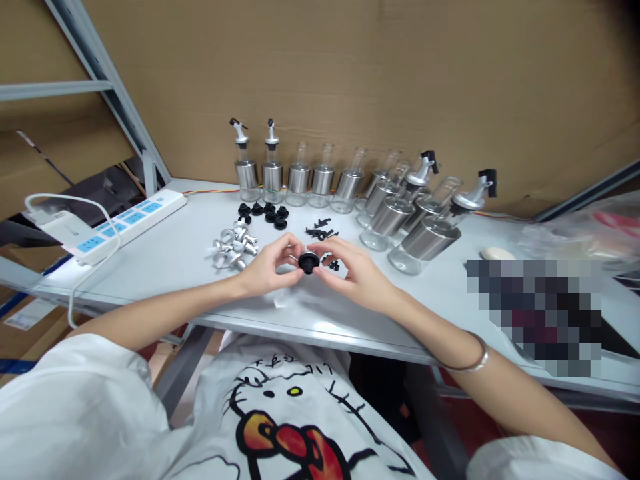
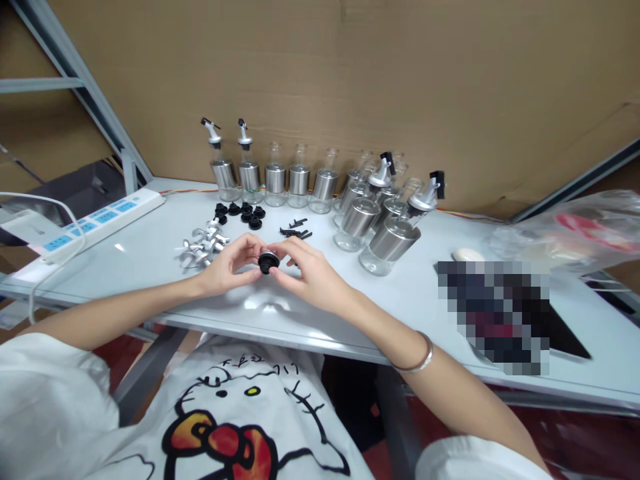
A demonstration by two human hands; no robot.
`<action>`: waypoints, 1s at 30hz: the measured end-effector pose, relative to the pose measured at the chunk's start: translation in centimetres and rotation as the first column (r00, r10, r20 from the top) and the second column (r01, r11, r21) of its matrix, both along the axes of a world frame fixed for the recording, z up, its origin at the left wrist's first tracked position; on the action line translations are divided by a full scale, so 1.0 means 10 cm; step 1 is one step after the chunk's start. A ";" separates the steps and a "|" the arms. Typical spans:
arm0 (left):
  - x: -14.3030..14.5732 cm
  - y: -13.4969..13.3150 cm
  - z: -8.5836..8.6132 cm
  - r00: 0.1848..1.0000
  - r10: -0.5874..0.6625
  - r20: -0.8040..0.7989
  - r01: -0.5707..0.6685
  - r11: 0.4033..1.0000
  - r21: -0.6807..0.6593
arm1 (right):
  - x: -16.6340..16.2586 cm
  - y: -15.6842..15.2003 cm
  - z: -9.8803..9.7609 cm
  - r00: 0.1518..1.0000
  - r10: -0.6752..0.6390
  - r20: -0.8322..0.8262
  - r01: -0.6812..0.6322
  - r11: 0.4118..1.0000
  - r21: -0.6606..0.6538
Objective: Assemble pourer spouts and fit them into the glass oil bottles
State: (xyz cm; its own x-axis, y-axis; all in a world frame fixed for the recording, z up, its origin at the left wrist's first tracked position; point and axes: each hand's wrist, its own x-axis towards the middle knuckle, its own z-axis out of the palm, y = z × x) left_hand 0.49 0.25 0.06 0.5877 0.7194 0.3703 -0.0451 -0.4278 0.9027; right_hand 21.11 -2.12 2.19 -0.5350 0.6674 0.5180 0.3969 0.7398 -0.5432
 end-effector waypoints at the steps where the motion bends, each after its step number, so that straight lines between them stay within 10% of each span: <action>1: 0.00 0.00 0.00 1.000 0.002 0.004 -0.002 1.000 -0.011 | 0.00 0.00 0.00 1.000 0.001 0.010 -0.001 1.000 0.005; 30: 0.02 -0.02 0.00 0.997 0.079 0.016 -0.078 0.994 -0.072 | -0.01 -0.02 -0.01 0.994 -0.053 0.091 0.063 0.993 -0.103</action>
State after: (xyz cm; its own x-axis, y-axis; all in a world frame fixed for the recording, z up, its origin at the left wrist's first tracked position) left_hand 0.65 0.05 0.09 0.5215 0.7880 0.3272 -0.0311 -0.3656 0.9303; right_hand 20.98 -2.30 2.08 -0.5341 0.7471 0.3957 0.4872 0.6545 -0.5781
